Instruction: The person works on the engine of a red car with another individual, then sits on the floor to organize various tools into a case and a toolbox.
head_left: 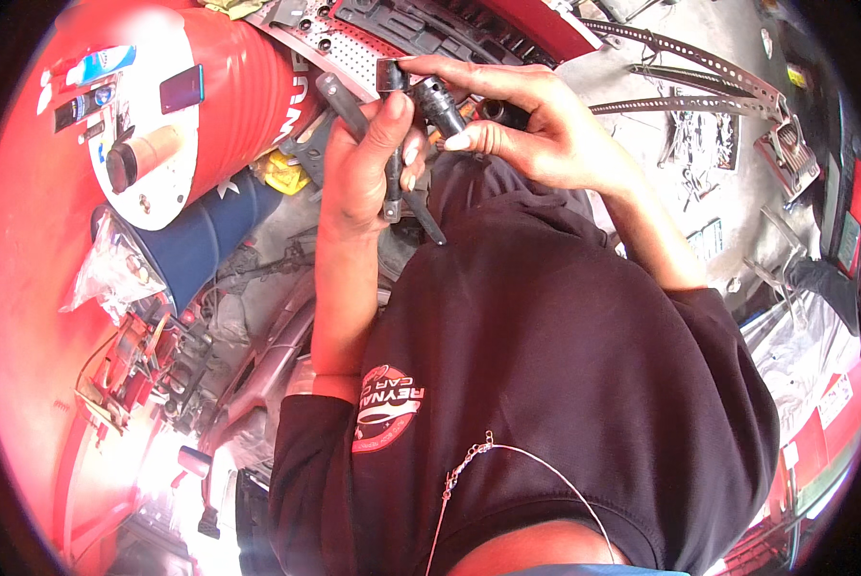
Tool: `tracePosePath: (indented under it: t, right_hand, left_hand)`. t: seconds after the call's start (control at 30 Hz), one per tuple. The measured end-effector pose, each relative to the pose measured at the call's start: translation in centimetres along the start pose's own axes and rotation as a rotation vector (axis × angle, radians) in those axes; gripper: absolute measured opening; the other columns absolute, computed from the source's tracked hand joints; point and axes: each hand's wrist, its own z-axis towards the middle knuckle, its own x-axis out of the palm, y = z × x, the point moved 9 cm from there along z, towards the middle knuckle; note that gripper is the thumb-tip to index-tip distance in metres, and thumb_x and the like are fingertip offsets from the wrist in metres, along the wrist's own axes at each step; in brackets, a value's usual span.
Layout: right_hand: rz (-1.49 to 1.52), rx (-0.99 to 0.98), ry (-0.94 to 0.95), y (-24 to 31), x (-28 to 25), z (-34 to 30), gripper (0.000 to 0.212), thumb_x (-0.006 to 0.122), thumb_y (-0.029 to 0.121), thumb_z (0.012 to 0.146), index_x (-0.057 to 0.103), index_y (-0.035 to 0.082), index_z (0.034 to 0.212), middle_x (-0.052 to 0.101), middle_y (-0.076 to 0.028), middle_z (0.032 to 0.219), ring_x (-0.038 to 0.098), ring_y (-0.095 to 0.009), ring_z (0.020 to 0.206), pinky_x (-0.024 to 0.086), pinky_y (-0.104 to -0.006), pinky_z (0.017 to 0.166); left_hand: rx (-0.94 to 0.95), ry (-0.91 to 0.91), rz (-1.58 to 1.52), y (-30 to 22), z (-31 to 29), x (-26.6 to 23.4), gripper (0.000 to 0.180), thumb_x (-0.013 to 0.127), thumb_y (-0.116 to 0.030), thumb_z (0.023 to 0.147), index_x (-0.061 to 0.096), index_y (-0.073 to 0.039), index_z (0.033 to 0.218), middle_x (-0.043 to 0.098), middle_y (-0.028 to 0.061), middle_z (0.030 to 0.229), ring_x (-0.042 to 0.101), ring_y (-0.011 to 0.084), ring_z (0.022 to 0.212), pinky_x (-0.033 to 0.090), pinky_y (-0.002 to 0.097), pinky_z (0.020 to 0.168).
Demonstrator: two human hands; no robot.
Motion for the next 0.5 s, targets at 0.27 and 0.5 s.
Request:
tracePosePath:
  t: [0.27,0.5]
  right_hand:
    - [-0.026,0.117,-0.021,3.0,-1.8,-0.3,0.051,0.069,0.007,0.083,0.057,0.004,0.133,0.069,-0.019,0.109,0.07,-0.024,0.095,0.054,-0.035,0.082]
    - [0.168,0.392,-0.185,4.0,-3.4,-1.6,0.027,0.076,0.016,0.085,0.071,-0.003,0.103,0.073,-0.006,0.082,0.066,-0.007,0.075,0.054,-0.0232,0.069]
  left_hand:
    - [0.008,-0.069,-0.053,-1.1,-0.2,1.6,0.029,0.052,-0.027,0.094,0.058,0.001,0.098,0.048,-0.0024,0.063,0.04,0.0039,0.043,0.033,0.0196,0.041]
    - [0.362,-0.187,-0.08,-2.7,0.0,3.5,0.032,0.06,-0.016,0.088,0.063,0.008,0.109,0.06,0.0049,0.071,0.048,0.0072,0.051,0.036,0.0206,0.043]
